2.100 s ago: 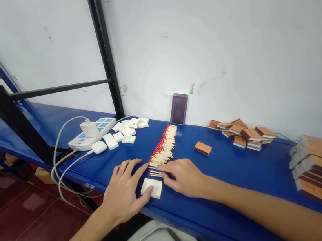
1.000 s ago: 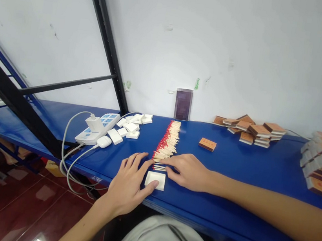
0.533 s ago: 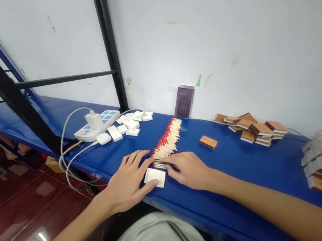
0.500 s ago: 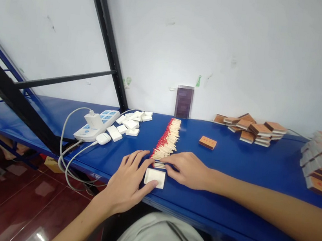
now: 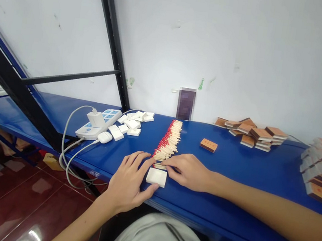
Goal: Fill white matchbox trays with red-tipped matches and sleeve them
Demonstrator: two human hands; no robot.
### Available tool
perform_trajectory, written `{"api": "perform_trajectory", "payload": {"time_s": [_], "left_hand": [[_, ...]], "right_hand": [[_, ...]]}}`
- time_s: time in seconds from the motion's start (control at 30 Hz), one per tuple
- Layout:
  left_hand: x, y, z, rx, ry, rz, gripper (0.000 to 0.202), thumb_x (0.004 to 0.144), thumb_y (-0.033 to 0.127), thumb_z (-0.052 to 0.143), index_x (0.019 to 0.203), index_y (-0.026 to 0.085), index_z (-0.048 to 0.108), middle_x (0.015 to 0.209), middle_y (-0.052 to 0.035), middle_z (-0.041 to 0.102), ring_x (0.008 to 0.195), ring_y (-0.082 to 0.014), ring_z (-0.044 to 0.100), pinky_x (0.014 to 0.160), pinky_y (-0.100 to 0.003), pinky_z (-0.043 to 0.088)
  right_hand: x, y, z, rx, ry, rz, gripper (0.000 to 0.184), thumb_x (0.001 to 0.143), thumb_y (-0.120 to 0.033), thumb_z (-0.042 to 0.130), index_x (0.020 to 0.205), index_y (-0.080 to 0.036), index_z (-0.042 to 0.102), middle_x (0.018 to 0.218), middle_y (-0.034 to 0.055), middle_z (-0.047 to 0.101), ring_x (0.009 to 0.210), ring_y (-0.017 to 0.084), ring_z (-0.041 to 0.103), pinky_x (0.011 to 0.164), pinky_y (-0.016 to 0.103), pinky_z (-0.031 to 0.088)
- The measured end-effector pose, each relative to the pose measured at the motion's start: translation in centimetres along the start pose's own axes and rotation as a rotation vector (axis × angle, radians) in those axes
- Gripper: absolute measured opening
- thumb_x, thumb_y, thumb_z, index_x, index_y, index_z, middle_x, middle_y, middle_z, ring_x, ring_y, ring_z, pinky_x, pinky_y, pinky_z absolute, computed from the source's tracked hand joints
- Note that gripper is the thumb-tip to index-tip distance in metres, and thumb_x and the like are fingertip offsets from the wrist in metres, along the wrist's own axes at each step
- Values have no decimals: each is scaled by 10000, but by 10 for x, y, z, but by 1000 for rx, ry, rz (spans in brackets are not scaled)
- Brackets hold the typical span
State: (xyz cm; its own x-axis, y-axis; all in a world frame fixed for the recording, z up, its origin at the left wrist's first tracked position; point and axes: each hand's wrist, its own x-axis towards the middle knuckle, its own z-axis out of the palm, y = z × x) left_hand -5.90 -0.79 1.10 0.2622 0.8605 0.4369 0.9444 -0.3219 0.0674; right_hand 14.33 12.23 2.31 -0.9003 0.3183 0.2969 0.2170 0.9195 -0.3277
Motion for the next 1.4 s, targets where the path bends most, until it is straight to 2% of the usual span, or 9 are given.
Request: {"api": "perform_trajectory", "payload": {"time_s": [0.3,0.5,0.67,0.83,1.4], "left_hand": [[-1,1,5,11,76,36,312,886,359,543,1125,171,610,1282,-145,569,1204,-344,485,978,-493,392],[-2,-1,6,13,110,86,361,867,373,555,1157,165,608,1237,-144,598,1179,-341,499,958,-482,395],[-2,0,9,61,176,-13,440,854,453,526,1170,159,606,1187,-147,628,1120,-358,520,937,-517,380],[-2,3,10,86,147,-63,439,855,456,525,1168,165,626,1193,-142,630,1117,-356,519,941,-522,374],[0,4,9,48,104,-63,412,881,429,512,1169,165,643,1180,-133,646,1077,-322,568,924,-499,377]], "right_hand": [[0,-3,-4,-28,-4,25,281,949,-241,485,1106,-206,715,1014,39,762,871,196,703,745,276,455],[-1,-1,-3,11,9,-14,299,960,-243,477,1136,-204,716,1036,35,761,879,183,705,753,268,465],[0,0,-3,54,-25,-37,315,926,-198,506,1151,-210,725,1080,43,758,915,172,708,789,255,483],[0,-1,-4,47,-24,-16,317,911,-189,514,1137,-205,736,1066,50,762,912,181,712,796,264,492],[-1,1,-1,46,-14,-35,314,917,-189,522,1158,-220,721,1045,43,763,903,173,709,801,255,487]]}}
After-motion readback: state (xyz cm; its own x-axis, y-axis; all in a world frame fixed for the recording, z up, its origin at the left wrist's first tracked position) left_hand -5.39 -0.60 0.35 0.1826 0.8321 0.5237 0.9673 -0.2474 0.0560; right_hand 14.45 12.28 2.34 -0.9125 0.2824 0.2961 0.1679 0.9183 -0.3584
